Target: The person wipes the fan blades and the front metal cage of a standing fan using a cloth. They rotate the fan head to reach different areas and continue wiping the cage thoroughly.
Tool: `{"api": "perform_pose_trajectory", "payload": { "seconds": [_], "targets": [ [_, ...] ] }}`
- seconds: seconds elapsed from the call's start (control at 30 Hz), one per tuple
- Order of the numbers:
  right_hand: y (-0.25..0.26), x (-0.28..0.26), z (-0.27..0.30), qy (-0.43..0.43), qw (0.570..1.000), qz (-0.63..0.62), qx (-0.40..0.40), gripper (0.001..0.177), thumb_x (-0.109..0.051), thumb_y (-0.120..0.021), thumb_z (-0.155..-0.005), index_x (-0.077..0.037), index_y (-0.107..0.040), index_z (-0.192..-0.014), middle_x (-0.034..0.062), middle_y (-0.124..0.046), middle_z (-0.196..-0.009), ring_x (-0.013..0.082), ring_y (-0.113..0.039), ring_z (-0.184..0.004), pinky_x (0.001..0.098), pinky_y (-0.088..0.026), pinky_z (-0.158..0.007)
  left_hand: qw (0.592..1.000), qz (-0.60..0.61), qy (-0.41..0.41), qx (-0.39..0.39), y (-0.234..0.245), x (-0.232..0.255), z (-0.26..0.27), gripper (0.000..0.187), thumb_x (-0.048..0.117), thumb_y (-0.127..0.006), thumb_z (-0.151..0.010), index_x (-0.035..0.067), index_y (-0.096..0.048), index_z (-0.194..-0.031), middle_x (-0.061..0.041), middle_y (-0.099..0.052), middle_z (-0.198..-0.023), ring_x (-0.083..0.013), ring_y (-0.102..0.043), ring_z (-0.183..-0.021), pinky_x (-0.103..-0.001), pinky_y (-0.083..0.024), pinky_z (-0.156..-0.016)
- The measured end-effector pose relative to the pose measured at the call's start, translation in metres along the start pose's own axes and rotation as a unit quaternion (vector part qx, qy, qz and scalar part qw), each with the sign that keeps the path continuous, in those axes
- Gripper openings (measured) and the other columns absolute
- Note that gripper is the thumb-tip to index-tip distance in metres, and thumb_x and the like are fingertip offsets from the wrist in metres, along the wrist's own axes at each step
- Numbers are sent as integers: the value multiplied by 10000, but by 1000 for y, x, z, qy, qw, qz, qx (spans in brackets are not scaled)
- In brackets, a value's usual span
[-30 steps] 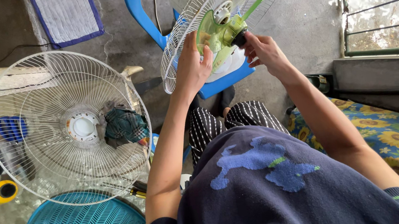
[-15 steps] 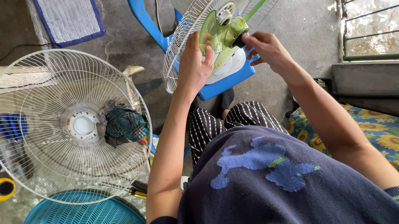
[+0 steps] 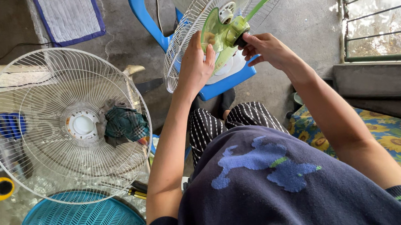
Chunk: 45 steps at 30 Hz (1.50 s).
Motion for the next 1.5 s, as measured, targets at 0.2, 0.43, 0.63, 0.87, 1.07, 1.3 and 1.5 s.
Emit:
{"api": "perform_pose_trajectory", "payload": {
  "seconds": [0.2,0.43,0.63,0.87,1.07,1.3,1.5],
  "targets": [
    [0,2,-6,43,992,90,71,494,-427,-564,-1054,50,-691,-1035,83,-691,-887,149,-700,-751,346,-639,-679,999,27,28,-10,-4,-8,1,492,113,-563,-1010,-18,-427,-1465,-271,-616,-1329,-436,-649,-1154,-491,-539,-979],
    [-5,-12,3,87,952,257,145,460,-383,-598,-1050,23,-690,-853,83,-702,-705,151,-701,-655,326,-555,-617,1000,10,18,1,-8,-14,0,431,102,-579,-1002,-17,-471,-1402,-246,-652,-1270,-419,-665,-1132,-488,-547,-972],
    [-11,-32,17,115,921,339,152,507,-436,-591,-1053,12,-704,-842,118,-702,-695,224,-707,-661,370,-541,-633,999,-2,-5,42,-15,-26,4,428,126,-592,-1014,-22,-474,-1398,-274,-648,-1267,-441,-666,-1115,-504,-556,-958],
    [-57,-92,85,82,860,499,67,446,-472,-630,-1012,-75,-799,-897,116,-745,-724,239,-732,-687,395,-543,-654,994,-25,102,33,2,12,38,525,322,-671,-992,29,-481,-1383,-262,-692,-1166,-425,-706,-968,-516,-582,-801],
    [-197,-117,114,396,809,421,-109,170,-173,-744,-946,-37,-743,-1049,105,-728,-919,219,-726,-795,362,-573,-707,963,-9,169,210,103,16,144,327,271,-621,-1020,133,-594,-1315,-121,-781,-1131,-278,-785,-943,-431,-614,-772],
    [-344,-78,85,461,690,493,-261,342,-271,-758,-946,-76,-686,-1218,149,-637,-1281,354,-586,-1248,463,-522,-1015,740,-285,323,517,222,-80,340,565,225,-740,-992,80,-476,-1470,-244,-377,-1550,-422,-392,-1436,-502,-428,-1160],
    [-412,-19,21,400,655,596,-235,713,-400,-744,-905,-62,-481,-1475,266,-331,-1590,474,-331,-1448,573,-415,-1094,722,-56,362,588,171,-172,425,979,165,-785,-994,-14,-40,-1604,-352,-90,-1624,-564,-81,-1422,-681,-188,-1107]
  ]
}}
Point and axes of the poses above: each hand's wrist, its own z-axis away from the middle knuckle, its own y-axis out of the back of the hand, x = y × z, the point moved 4 cm from there along -z, towards the middle knuckle
